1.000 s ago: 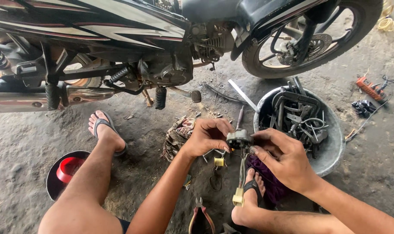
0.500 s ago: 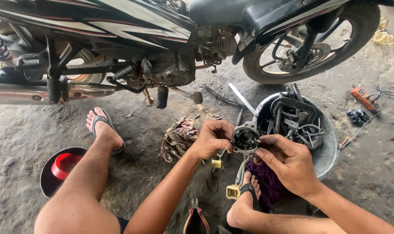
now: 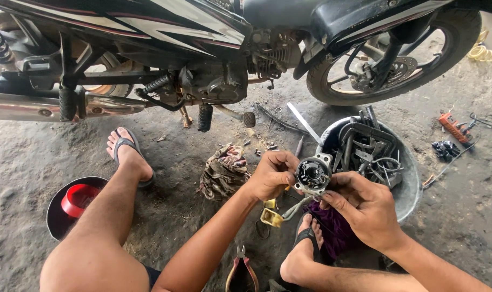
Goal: The person sits on the ground and works on a motorcycle stator assembly. They use pliers to remove a wire clip, then insert a wire into the assembly and secure it with the clip.
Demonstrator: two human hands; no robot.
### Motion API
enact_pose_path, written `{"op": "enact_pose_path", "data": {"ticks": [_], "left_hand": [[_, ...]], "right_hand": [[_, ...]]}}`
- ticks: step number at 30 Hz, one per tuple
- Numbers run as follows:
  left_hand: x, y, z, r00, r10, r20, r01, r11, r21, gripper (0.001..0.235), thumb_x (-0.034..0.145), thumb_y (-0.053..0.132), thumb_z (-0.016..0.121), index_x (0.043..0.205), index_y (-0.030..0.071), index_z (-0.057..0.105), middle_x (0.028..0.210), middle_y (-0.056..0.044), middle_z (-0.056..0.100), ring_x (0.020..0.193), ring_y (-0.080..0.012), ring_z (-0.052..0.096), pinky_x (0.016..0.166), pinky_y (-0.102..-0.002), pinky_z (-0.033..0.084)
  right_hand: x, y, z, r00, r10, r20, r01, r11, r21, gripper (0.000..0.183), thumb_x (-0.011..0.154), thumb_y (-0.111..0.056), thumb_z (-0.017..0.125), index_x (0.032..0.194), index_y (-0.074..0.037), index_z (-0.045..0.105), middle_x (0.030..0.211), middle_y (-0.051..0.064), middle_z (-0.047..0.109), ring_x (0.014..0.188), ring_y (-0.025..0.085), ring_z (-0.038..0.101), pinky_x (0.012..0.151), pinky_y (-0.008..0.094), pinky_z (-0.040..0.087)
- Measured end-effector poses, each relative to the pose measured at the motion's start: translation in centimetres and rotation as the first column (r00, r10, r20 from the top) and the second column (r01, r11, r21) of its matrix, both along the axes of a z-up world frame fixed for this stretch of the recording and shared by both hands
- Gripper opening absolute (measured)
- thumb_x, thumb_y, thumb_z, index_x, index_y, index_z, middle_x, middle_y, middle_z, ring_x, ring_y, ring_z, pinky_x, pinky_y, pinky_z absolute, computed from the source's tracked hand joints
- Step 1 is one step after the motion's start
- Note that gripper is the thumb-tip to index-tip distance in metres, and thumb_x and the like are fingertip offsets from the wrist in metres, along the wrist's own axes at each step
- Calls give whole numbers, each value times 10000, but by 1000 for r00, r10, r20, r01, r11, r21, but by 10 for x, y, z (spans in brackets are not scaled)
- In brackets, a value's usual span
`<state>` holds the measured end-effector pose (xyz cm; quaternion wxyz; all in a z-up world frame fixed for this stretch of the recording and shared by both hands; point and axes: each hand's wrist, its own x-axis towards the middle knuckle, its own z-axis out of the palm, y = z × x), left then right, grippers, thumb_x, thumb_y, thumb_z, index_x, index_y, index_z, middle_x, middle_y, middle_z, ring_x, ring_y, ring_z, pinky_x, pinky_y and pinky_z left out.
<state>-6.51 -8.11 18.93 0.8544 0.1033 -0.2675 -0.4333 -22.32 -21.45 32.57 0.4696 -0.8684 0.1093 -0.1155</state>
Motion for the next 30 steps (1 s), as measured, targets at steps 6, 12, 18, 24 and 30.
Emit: {"op": "enact_pose_path", "data": {"ticks": [6,12,18,24,30], "left_hand": [[-2,-2,1,999,-18,-43,19,1000,15,306,810,93,890,1001,-73,718,883,-169,746,742,-229,741,673,-328,687],[-1,-2,7,999,-14,-36,13,1000,-28,316,796,85,902,993,-67,707,897,-176,750,757,-236,748,685,-315,678],[0,-3,5,999,48,-4,-48,998,29,314,755,80,930,918,-39,689,954,-135,699,786,-209,686,690,-346,666],[-1,2,22,996,78,33,-82,987,136,231,792,19,860,886,-18,652,788,-99,682,659,-189,686,661,-306,666],[6,3,34,999,-31,33,24,982,188,813,749,90,905,1426,-38,474,923,-103,641,752,-194,680,613,-308,666]], "right_hand": [[-1,-4,-3,1000,5,10,-4,999,-48,231,794,-32,787,1013,13,730,819,48,808,597,73,732,515,171,555],[1,-5,-4,1000,2,4,-2,1000,-3,230,815,-14,762,1036,34,713,785,65,807,612,93,767,541,179,589],[4,-7,-5,998,-17,-63,27,987,156,240,895,-4,679,1127,59,691,830,115,798,663,148,775,576,227,602],[10,-9,-3,984,-18,-178,78,938,339,319,946,-46,606,1225,84,693,947,176,820,660,211,749,607,298,625],[8,-19,-12,981,-32,-190,131,833,537,313,975,-47,585,1243,102,650,925,227,792,669,243,746,594,303,619]]}}
